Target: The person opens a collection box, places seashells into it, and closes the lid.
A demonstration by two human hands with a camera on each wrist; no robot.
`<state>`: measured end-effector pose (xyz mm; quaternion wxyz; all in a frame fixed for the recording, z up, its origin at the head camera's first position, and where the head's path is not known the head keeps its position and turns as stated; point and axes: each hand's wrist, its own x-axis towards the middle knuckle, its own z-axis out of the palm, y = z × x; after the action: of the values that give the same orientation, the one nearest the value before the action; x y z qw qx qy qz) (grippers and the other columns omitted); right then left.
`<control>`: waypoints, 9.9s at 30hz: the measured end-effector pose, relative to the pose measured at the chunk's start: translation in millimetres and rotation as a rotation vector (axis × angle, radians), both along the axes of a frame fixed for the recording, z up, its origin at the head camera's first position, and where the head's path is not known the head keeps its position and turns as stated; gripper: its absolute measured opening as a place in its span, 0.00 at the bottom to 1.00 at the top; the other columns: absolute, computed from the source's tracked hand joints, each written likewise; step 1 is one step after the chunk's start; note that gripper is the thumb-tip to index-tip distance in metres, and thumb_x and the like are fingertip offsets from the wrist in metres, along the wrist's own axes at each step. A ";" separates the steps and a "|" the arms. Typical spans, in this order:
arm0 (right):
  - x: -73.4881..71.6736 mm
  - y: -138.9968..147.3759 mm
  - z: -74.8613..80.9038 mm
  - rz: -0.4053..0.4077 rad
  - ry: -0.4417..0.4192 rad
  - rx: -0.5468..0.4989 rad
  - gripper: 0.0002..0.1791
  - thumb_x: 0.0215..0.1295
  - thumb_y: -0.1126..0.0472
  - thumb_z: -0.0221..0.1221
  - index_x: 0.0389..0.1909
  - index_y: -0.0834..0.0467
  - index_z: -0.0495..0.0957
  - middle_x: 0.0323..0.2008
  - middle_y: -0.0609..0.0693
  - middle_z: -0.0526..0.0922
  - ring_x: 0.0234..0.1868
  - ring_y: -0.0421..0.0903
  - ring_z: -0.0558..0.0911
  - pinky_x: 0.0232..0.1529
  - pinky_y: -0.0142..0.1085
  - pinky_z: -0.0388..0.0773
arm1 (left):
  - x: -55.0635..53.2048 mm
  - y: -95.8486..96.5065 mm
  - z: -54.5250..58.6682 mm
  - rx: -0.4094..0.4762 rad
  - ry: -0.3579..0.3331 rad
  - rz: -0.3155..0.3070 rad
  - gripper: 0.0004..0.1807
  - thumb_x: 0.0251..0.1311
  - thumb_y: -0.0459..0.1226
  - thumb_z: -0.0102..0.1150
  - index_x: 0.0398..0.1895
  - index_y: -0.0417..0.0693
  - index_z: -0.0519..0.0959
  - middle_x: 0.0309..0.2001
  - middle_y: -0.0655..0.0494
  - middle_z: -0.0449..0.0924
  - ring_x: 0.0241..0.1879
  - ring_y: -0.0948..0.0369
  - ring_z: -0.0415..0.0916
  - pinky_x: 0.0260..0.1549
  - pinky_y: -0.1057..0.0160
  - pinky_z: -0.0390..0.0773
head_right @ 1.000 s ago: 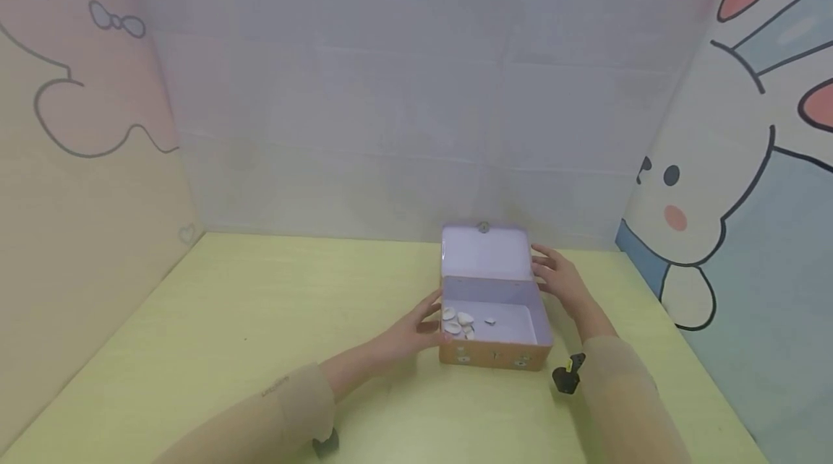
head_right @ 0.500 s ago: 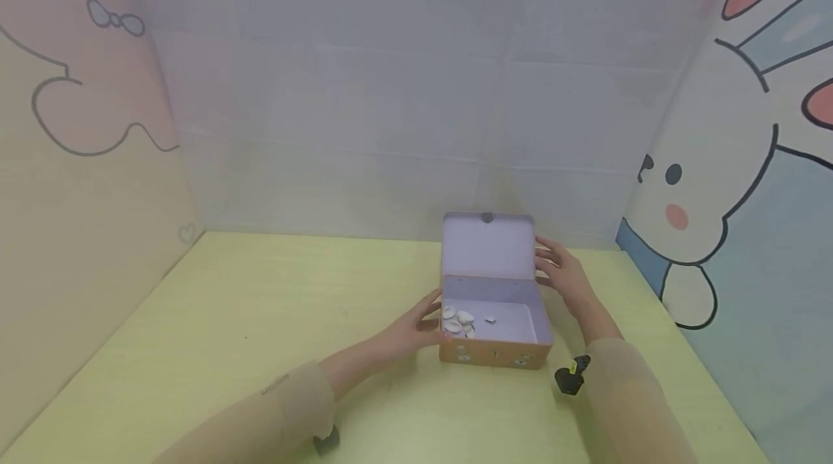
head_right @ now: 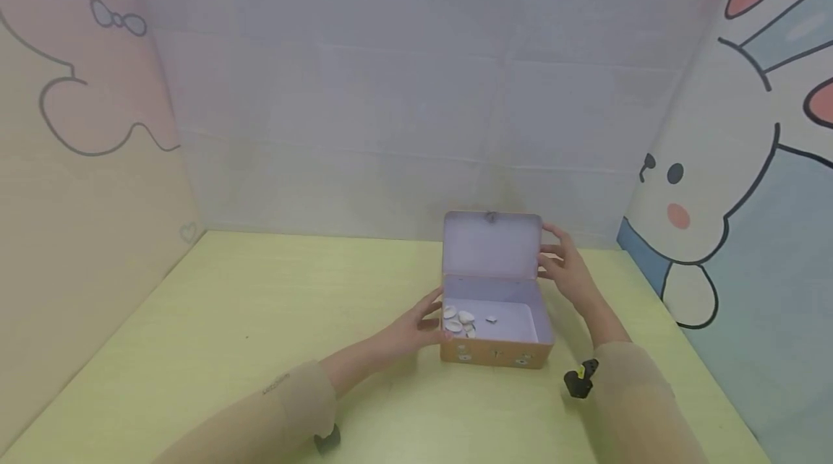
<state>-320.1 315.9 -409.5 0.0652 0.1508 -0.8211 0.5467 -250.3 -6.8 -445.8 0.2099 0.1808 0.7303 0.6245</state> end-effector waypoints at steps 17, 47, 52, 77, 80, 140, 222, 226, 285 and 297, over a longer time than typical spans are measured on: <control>8.1 -6.0 7.8 -0.065 0.212 -0.062 0.24 0.72 0.67 0.45 0.65 0.62 0.52 0.47 0.41 0.71 0.42 0.30 0.78 0.37 0.24 0.79 | -0.7 0.9 8.0 0.006 -0.002 0.006 0.47 0.57 0.38 0.64 0.75 0.63 0.47 0.70 0.43 0.55 0.65 0.41 0.59 0.58 0.45 0.68; 34.4 -3.2 15.9 0.035 0.207 -0.174 0.10 0.75 0.62 0.39 0.51 0.54 0.65 0.46 0.42 0.71 0.49 0.31 0.76 0.41 0.27 0.80 | -17.3 -6.1 35.1 -0.128 0.087 0.141 0.51 0.54 0.51 0.65 0.75 0.49 0.46 0.72 0.47 0.53 0.69 0.49 0.56 0.62 0.49 0.65; 39.3 0.1 16.2 0.102 0.222 -0.162 0.12 0.75 0.66 0.38 0.53 0.58 0.65 0.48 0.43 0.71 0.52 0.31 0.74 0.43 0.27 0.79 | -25.0 -3.2 51.4 -0.117 0.102 0.192 0.47 0.56 0.55 0.61 0.73 0.47 0.52 0.71 0.48 0.57 0.69 0.51 0.57 0.63 0.50 0.63; 51.5 29.0 10.0 0.345 0.127 0.029 0.25 0.72 0.72 0.36 0.69 0.66 0.53 0.64 0.58 0.67 0.62 0.36 0.70 0.53 0.28 0.74 | -18.0 14.3 69.0 -0.111 0.009 0.251 0.42 0.55 0.62 0.56 0.67 0.46 0.66 0.65 0.50 0.67 0.65 0.50 0.64 0.61 0.49 0.66; 53.0 30.4 11.6 0.359 0.109 0.050 0.24 0.72 0.71 0.36 0.68 0.65 0.54 0.64 0.57 0.66 0.61 0.34 0.70 0.52 0.28 0.74 | -16.7 14.1 68.1 -0.118 0.031 0.246 0.42 0.56 0.61 0.56 0.67 0.45 0.66 0.64 0.50 0.69 0.64 0.51 0.65 0.61 0.49 0.67; 74.0 19.4 13.0 0.313 0.272 0.448 0.30 0.52 0.68 0.67 0.59 0.56 0.73 0.61 0.61 0.69 0.65 0.28 0.62 0.50 0.30 0.77 | -3.7 1.9 46.5 -0.472 0.532 0.064 0.40 0.51 0.53 0.66 0.65 0.46 0.66 0.67 0.53 0.65 0.67 0.55 0.61 0.65 0.58 0.63; 78.0 -38.6 25.2 0.108 0.804 0.702 0.31 0.62 0.32 0.47 0.46 0.53 0.80 0.47 0.48 0.80 0.47 0.50 0.79 0.43 0.44 0.74 | -10.5 11.6 70.1 -0.513 0.547 0.066 0.35 0.52 0.53 0.65 0.62 0.48 0.71 0.59 0.55 0.74 0.57 0.57 0.72 0.54 0.61 0.73; 81.0 -38.7 23.8 0.131 0.796 0.719 0.29 0.62 0.33 0.49 0.46 0.52 0.80 0.47 0.45 0.79 0.48 0.50 0.79 0.44 0.45 0.74 | -7.4 12.1 64.9 -0.550 0.572 0.060 0.35 0.52 0.52 0.66 0.63 0.49 0.70 0.62 0.56 0.71 0.62 0.57 0.67 0.61 0.60 0.67; 86.5 -53.3 -0.2 0.088 0.657 0.742 0.33 0.37 0.44 0.74 0.47 0.50 0.77 0.52 0.50 0.77 0.54 0.54 0.73 0.49 0.55 0.66 | -5.4 -1.5 45.6 -0.722 0.683 -0.041 0.35 0.54 0.46 0.67 0.65 0.51 0.67 0.69 0.50 0.61 0.65 0.52 0.63 0.61 0.57 0.68; 87.9 -40.4 1.0 0.098 0.442 0.583 0.36 0.37 0.53 0.76 0.52 0.54 0.75 0.59 0.57 0.71 0.61 0.62 0.65 0.65 0.22 0.47 | -0.1 -1.4 40.8 -0.649 0.668 -0.028 0.35 0.55 0.44 0.66 0.66 0.47 0.65 0.64 0.51 0.68 0.56 0.58 0.73 0.55 0.65 0.73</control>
<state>-232.2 275.6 -408.5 0.1689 0.3165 -0.9003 0.2465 -250.4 -8.2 -405.0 0.0174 0.3071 0.9130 0.2682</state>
